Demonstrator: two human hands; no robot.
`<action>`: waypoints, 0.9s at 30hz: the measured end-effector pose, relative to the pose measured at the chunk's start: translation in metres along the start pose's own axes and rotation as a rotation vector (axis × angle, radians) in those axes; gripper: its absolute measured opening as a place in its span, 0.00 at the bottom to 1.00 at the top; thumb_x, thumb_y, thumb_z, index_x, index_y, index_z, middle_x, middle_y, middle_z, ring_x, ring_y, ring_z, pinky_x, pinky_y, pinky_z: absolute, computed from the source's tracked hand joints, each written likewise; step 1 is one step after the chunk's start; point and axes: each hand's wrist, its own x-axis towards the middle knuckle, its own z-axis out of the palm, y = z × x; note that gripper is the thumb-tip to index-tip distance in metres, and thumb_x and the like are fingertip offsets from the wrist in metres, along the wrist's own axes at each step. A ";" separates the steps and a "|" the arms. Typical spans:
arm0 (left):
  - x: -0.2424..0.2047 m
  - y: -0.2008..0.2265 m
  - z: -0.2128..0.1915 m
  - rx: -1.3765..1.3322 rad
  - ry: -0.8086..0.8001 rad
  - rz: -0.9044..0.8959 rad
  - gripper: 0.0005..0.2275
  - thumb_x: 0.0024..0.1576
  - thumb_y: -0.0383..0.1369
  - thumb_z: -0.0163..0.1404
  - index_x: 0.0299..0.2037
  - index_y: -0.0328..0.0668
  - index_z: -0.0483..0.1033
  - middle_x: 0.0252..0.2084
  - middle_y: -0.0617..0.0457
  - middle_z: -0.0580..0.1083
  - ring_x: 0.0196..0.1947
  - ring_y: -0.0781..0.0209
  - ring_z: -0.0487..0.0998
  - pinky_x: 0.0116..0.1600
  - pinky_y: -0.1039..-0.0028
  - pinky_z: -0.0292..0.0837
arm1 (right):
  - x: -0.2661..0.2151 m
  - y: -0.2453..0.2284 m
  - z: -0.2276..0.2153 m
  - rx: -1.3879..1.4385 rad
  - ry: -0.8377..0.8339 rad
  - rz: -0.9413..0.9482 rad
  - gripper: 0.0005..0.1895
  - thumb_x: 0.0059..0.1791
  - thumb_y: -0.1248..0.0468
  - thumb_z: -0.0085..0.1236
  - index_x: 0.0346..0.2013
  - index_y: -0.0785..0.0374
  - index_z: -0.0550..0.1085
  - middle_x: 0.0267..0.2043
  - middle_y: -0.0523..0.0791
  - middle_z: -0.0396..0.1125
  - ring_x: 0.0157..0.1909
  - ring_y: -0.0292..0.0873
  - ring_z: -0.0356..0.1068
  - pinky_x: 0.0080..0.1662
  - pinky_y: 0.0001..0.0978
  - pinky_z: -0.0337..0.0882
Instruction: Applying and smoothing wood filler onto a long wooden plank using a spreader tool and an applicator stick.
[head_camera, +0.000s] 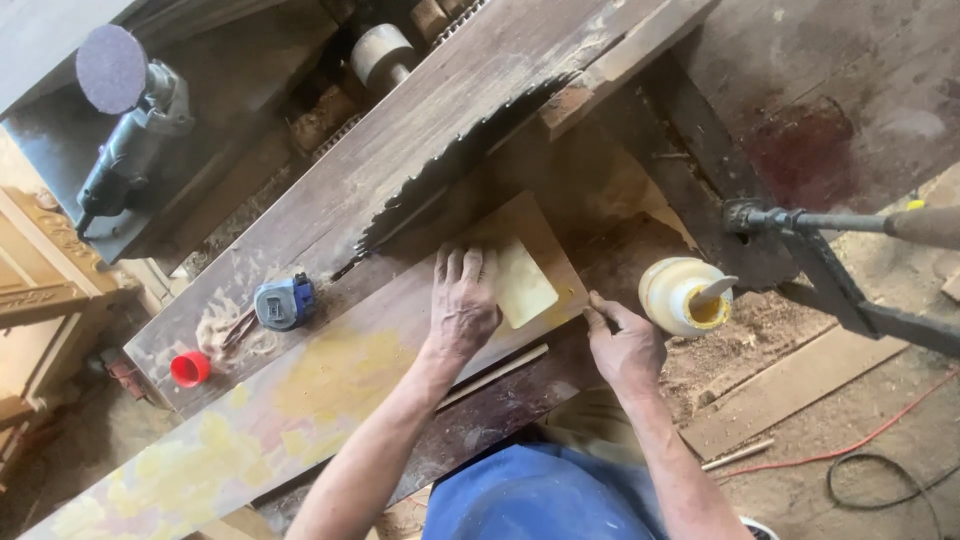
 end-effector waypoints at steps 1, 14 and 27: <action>0.002 0.004 -0.005 -0.006 -0.011 -0.006 0.19 0.43 0.27 0.49 0.48 0.41 0.77 0.44 0.44 0.70 0.45 0.44 0.74 0.59 0.50 0.69 | -0.002 -0.002 -0.001 -0.010 -0.009 0.002 0.10 0.51 0.51 0.62 0.46 0.38 0.83 0.33 0.35 0.79 0.39 0.39 0.79 0.54 0.39 0.73; -0.020 0.023 0.007 -0.249 -0.064 0.048 0.20 0.45 0.25 0.47 0.49 0.43 0.79 0.44 0.43 0.72 0.41 0.42 0.75 0.47 0.57 0.73 | -0.009 -0.021 -0.015 0.018 -0.026 0.044 0.11 0.49 0.47 0.61 0.46 0.34 0.82 0.31 0.33 0.78 0.45 0.41 0.78 0.57 0.42 0.73; 0.000 0.013 -0.007 -0.159 -0.018 0.108 0.20 0.53 0.25 0.43 0.56 0.37 0.76 0.51 0.41 0.73 0.48 0.44 0.76 0.57 0.50 0.72 | -0.003 -0.013 -0.009 -0.015 -0.028 0.079 0.11 0.50 0.50 0.60 0.46 0.35 0.82 0.31 0.33 0.78 0.43 0.38 0.79 0.57 0.41 0.72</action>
